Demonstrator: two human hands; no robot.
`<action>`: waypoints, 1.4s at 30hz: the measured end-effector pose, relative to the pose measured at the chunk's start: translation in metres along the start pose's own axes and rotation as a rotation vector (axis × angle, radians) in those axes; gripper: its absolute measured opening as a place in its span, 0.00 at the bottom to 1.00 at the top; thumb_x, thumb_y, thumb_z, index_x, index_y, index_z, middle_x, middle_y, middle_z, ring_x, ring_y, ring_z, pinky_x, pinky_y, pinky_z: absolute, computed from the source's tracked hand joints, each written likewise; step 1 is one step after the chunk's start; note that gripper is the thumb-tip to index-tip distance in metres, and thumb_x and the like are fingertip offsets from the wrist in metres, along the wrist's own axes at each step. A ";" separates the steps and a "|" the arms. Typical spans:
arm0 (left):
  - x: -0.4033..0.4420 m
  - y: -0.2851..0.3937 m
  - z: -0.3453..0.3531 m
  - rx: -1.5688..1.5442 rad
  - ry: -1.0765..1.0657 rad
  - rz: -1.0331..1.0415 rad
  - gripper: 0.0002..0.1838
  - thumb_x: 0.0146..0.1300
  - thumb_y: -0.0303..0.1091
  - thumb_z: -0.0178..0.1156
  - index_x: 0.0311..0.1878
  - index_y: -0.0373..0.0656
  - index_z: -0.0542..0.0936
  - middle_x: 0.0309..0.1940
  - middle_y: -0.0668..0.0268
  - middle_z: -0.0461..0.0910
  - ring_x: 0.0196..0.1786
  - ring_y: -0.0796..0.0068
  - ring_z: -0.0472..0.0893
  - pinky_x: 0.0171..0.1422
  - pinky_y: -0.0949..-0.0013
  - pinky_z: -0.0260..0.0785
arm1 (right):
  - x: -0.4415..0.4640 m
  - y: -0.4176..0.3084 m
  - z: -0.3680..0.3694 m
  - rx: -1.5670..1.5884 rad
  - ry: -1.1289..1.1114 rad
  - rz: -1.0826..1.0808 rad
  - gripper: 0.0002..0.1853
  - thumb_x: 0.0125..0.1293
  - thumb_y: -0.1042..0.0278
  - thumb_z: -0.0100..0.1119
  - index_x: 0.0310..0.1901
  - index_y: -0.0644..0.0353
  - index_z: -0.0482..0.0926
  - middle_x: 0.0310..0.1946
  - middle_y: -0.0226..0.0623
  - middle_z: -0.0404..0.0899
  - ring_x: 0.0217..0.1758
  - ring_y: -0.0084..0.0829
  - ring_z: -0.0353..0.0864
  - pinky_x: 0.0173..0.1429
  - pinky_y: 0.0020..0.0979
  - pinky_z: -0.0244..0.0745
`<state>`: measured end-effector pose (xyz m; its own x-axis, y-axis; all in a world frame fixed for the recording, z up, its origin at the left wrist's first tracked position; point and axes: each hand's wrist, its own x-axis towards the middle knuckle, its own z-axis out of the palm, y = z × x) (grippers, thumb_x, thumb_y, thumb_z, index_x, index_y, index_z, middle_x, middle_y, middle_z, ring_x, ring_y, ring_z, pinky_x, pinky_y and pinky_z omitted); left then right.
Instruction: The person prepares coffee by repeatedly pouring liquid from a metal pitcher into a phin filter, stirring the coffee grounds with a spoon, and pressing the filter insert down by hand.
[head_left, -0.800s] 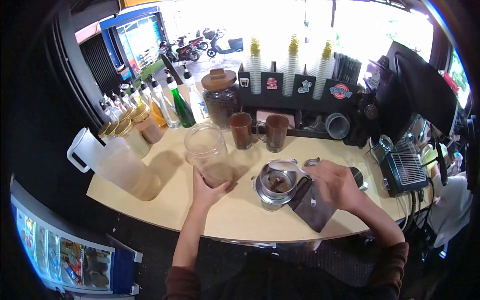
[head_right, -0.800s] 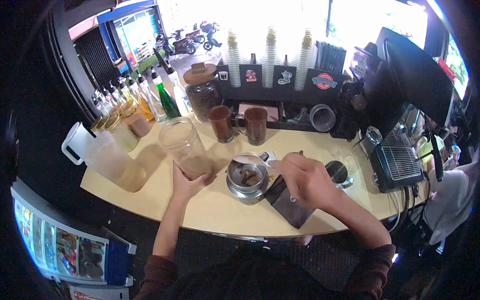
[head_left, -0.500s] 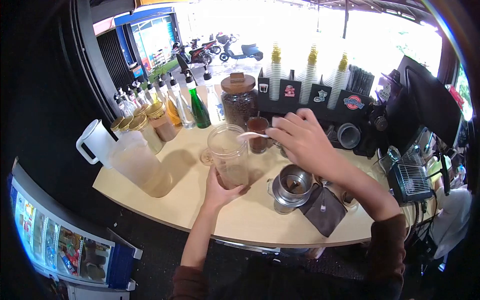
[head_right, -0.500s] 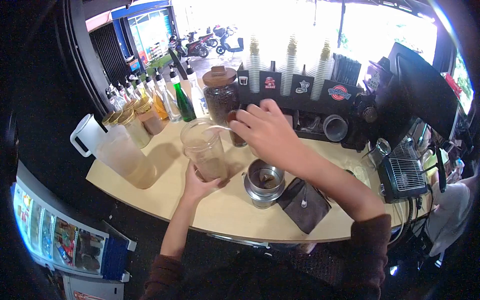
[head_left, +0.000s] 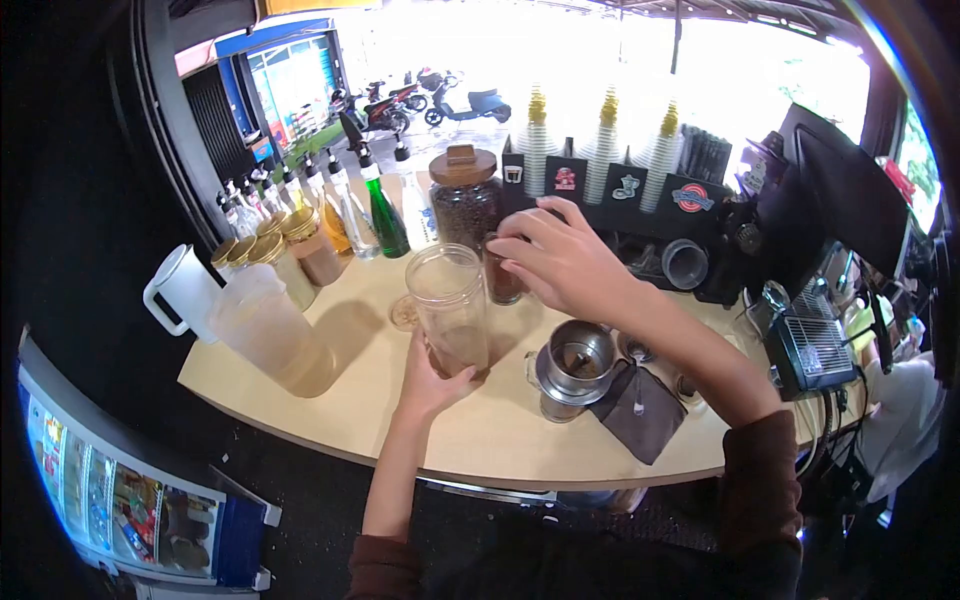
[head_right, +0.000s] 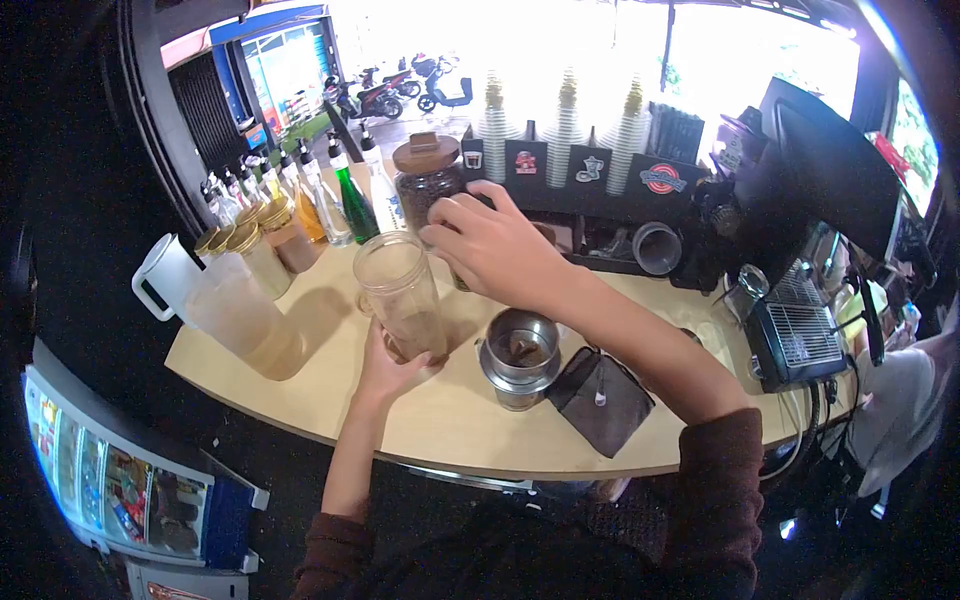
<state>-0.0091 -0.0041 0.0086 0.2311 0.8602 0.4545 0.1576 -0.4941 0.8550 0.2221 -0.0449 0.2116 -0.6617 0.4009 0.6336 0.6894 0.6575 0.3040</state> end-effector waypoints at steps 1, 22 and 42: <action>-0.003 0.002 0.001 0.044 0.090 0.007 0.50 0.37 0.31 0.77 0.65 0.36 0.60 0.60 0.52 0.69 0.67 0.57 0.68 0.70 0.57 0.63 | -0.015 -0.003 -0.012 0.143 0.037 0.106 0.12 0.59 0.73 0.61 0.46 0.58 0.79 0.45 0.34 0.76 0.54 0.35 0.75 0.65 0.43 0.63; 0.003 0.089 0.093 -0.389 -0.282 0.232 0.45 0.45 0.43 0.75 0.64 0.35 0.65 0.56 0.56 0.73 0.62 0.63 0.73 0.69 0.61 0.60 | -0.361 -0.024 -0.019 0.541 0.682 1.437 0.15 0.75 0.58 0.49 0.34 0.59 0.75 0.28 0.25 0.73 0.34 0.17 0.70 0.40 0.23 0.67; -0.002 0.050 0.104 -0.368 -0.271 0.272 0.40 0.43 0.49 0.72 0.57 0.37 0.69 0.48 0.55 0.76 0.53 0.62 0.76 0.61 0.61 0.66 | -0.190 -0.039 -0.070 0.996 0.707 1.227 0.10 0.72 0.67 0.52 0.30 0.55 0.68 0.26 0.22 0.66 0.31 0.14 0.64 0.39 0.20 0.61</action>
<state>0.0978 -0.0437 0.0244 0.4638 0.6198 0.6330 -0.2786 -0.5762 0.7684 0.3411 -0.1914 0.1287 0.5012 0.7736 0.3878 0.0398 0.4271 -0.9033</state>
